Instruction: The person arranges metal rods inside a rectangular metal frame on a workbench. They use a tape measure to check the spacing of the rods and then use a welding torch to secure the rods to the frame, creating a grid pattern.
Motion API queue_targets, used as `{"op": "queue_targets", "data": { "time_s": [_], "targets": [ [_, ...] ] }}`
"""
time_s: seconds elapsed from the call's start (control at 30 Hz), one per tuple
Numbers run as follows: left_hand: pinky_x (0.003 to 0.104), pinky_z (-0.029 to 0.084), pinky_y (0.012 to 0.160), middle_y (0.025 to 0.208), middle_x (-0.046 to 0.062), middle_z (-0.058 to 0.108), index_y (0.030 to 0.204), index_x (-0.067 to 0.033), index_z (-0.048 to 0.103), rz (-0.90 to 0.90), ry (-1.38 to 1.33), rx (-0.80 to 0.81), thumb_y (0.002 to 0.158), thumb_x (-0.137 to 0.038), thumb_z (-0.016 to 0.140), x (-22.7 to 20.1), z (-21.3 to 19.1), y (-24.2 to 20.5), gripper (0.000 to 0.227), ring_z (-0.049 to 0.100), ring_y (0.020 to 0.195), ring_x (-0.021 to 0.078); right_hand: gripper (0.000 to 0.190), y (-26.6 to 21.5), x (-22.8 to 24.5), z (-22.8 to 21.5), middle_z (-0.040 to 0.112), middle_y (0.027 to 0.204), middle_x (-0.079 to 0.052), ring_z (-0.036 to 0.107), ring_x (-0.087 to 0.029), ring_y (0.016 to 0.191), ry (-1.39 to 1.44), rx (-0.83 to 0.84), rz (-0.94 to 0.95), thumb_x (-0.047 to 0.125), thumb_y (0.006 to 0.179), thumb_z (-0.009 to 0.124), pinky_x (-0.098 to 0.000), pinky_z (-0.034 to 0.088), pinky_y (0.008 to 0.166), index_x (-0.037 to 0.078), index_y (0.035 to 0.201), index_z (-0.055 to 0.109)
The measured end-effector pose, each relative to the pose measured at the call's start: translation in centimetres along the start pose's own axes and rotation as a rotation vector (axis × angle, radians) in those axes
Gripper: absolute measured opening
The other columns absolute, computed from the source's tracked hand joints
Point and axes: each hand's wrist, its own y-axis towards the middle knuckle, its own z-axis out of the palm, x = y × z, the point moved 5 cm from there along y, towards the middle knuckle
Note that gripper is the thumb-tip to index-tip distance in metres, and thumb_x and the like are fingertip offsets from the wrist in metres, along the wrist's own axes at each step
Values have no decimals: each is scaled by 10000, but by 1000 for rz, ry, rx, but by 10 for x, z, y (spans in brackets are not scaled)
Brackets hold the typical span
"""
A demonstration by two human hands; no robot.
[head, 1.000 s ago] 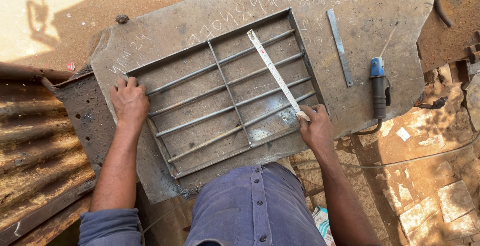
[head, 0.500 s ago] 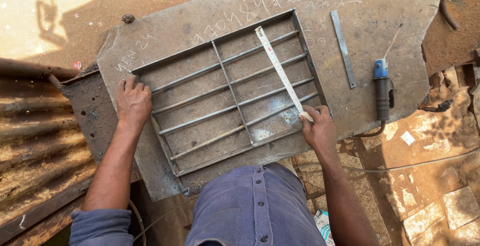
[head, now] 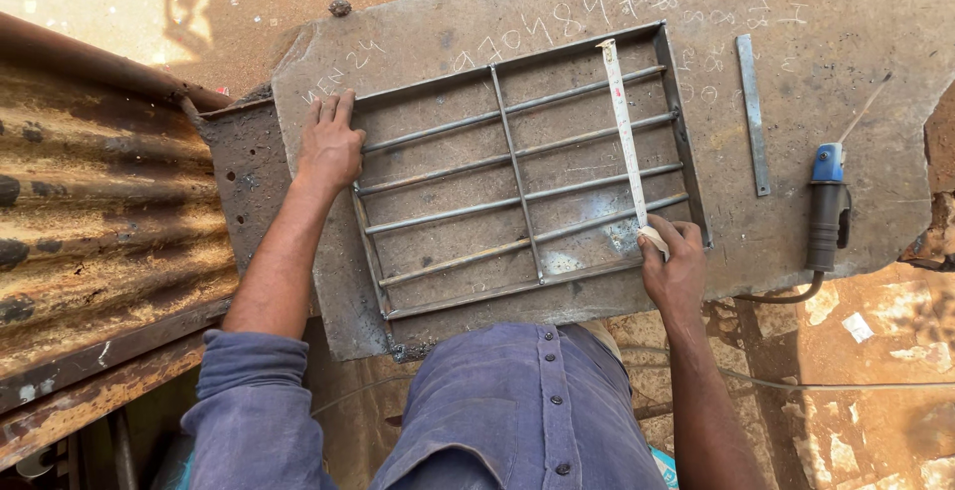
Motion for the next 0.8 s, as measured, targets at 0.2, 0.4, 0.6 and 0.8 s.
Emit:
{"op": "queue_targets", "data": {
  "time_s": [0.2, 0.4, 0.6, 0.8],
  "targets": [
    [467, 118, 1290, 1654, 259, 299, 789, -116, 808, 56, 114, 108, 790, -126, 742, -1, 4, 3, 67, 314, 1520, 401, 360, -1, -5, 3, 633, 1134, -175, 667, -318, 999, 43, 16, 47, 134, 898, 785, -419, 542, 838, 141, 1256, 747],
    [465, 106, 1292, 1635, 268, 329, 863, -125, 812, 72, 99, 57, 811, -154, 733, 1, 4, 4, 99, 341, 1504, 402, 364, 2, 3, 0, 652, 1159, -138, 675, -283, 1016, 77, 66, 23, 151, 900, 767, -405, 553, 840, 162, 1263, 743],
    [463, 117, 1296, 1632, 250, 322, 945, -173, 827, 49, 137, 150, 842, -203, 729, -4, -9, 5, 146, 348, 1497, 385, 365, 5, 1, 2, 650, 1173, -108, 648, -240, 1034, 9, 178, 69, 195, 902, 766, -387, 564, 862, 200, 1266, 745],
    [484, 197, 1234, 1602, 187, 388, 951, -171, 803, 32, 116, -105, 848, -201, 733, -11, -4, -14, 128, 406, 1466, 346, 358, 6, 1, -2, 654, 1137, -116, 651, -251, 1024, 46, 195, 82, 203, 898, 760, -393, 548, 874, 179, 1255, 745]
  ]
}}
